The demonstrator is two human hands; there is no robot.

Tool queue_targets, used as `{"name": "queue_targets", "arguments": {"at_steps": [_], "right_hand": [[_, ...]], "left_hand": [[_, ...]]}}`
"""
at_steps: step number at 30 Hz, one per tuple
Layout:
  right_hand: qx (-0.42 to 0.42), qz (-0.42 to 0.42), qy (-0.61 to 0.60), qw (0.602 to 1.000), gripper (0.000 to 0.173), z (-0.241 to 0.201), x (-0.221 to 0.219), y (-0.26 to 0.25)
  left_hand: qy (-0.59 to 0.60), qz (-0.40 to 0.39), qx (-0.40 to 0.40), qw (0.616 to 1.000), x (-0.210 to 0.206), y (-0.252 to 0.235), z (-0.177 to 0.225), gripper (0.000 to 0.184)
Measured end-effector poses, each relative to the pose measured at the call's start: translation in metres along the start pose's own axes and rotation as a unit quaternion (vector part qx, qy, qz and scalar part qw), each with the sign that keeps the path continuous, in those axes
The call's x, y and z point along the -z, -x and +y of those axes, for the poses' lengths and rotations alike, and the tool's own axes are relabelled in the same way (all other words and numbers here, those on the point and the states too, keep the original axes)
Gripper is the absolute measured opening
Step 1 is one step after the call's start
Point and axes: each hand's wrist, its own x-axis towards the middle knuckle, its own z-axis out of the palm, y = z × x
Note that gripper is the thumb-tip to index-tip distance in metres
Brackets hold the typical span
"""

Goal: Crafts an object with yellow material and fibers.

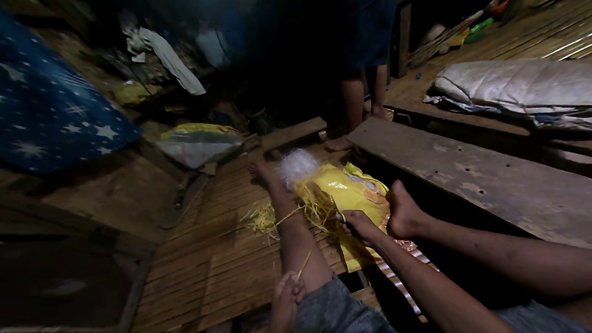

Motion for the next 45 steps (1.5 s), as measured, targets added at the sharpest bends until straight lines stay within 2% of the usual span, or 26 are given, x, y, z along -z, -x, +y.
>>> {"name": "queue_targets", "arguments": {"at_steps": [7,17,30,45], "right_hand": [[0.013,-0.001,-0.008,1.0,0.026,-0.002,-0.003,-0.001],[0.012,0.01,0.001,1.0,0.023,-0.003,-0.001,-0.001],[0.01,-0.026,0.04,0.999,0.025,-0.01,0.007,-0.002],[0.0,-0.027,0.037,0.999,0.02,-0.009,0.009,-0.003]], "left_hand": [[0.003,0.013,0.007,1.0,0.0,0.005,0.001,0.024],[0.009,0.012,0.005,1.0,0.002,0.006,-0.001,0.024],[-0.001,0.015,0.001,1.0,0.008,0.013,-0.001,0.025],[-0.001,0.025,0.001,1.0,0.014,0.018,-0.001,0.028]]}}
